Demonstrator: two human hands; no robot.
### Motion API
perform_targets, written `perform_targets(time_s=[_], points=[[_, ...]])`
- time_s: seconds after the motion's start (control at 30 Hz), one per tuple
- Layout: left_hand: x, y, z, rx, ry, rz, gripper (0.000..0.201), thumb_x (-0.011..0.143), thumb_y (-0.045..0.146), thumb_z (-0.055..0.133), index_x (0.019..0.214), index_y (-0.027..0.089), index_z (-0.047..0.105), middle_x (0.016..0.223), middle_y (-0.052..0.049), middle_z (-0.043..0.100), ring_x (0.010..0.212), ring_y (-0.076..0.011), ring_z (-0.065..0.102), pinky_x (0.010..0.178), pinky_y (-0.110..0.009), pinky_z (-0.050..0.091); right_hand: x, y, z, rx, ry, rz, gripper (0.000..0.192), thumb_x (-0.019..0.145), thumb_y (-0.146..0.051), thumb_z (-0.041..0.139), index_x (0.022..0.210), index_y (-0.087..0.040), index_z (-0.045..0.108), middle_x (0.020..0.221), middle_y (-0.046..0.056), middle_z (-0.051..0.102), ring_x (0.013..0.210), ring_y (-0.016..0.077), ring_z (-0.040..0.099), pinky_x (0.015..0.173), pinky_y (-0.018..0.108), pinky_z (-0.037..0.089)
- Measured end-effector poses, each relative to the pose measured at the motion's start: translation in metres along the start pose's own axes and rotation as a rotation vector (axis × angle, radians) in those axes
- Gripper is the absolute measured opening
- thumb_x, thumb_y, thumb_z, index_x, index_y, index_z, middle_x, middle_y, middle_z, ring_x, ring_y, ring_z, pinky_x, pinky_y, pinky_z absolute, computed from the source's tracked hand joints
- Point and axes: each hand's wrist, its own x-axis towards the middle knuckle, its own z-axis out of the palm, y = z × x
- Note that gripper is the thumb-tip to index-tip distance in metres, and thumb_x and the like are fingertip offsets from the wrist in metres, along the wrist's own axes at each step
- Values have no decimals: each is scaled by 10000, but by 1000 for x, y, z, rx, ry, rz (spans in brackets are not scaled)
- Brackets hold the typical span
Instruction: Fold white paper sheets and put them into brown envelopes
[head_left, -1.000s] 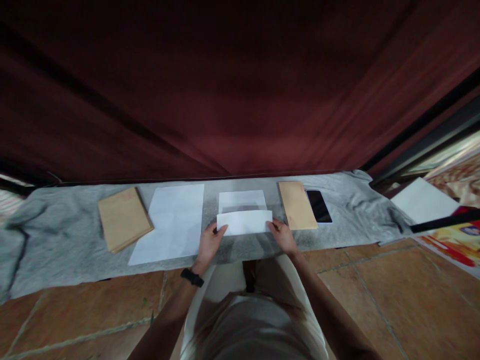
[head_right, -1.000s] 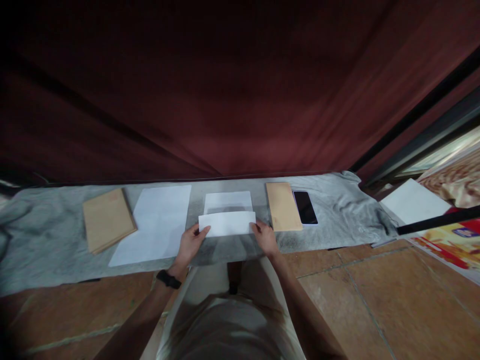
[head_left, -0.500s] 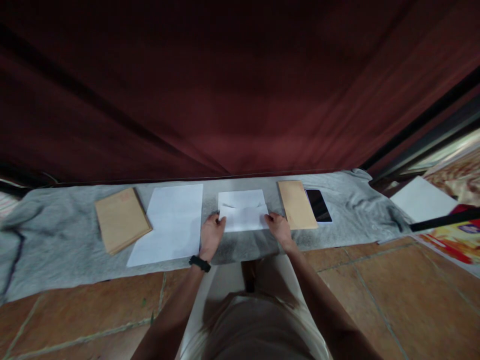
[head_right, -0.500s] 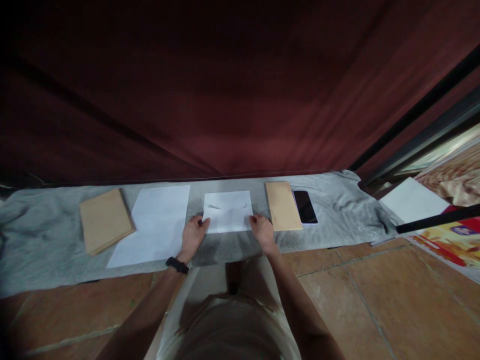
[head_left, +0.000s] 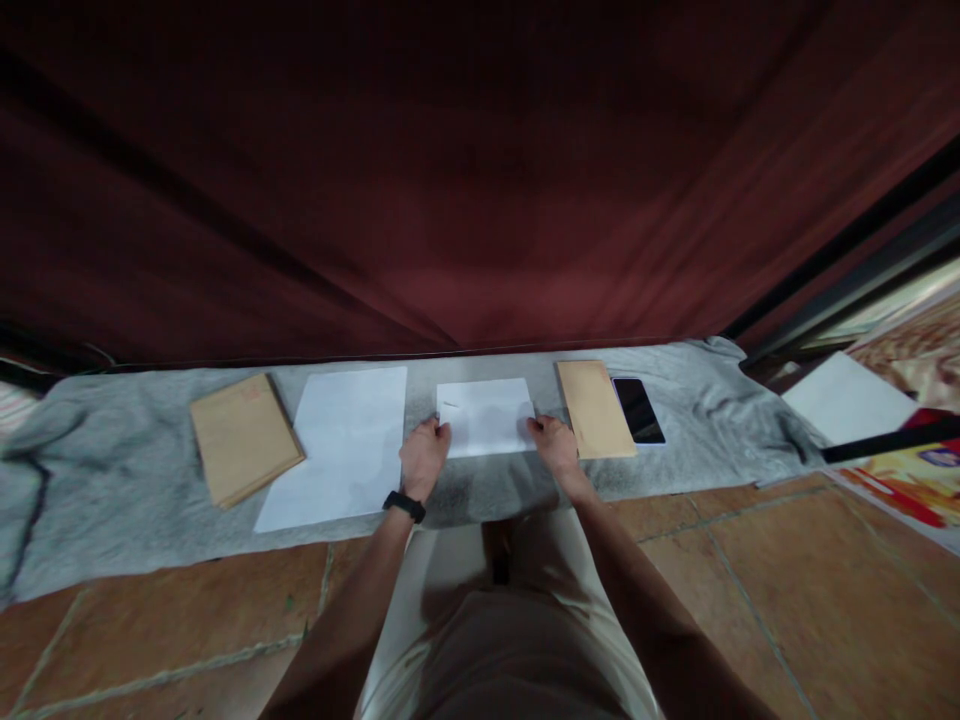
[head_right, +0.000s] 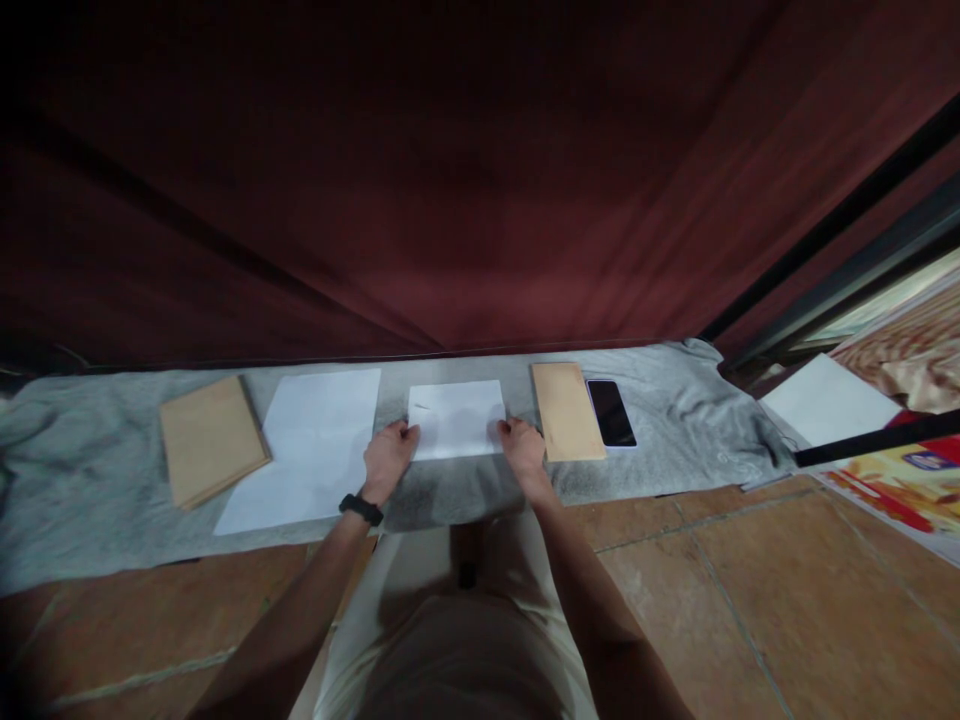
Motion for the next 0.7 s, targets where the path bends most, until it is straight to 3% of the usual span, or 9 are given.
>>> perform_targets(time_s=[0.33,0.7], points=[[6,3,5,128,66,85,415,1016,383,402,1133,134,712,981,-188,764,984,-306,735,820,-369,532,10,-8,-1,-68,33,5,414,1047,-455,461,1050,-177,768,1001,163,788,959,256,764,811,290,544],[24,6,1,130,38,31,404,1012,417,413,1138,167,704,1060,-161,762,1024,-286,722,849,-368,533,30,-16,-1,-136,66,-3,390,1038,-435,484,1083,-153,749,1035,183,778,981,270,762,827,318,568]])
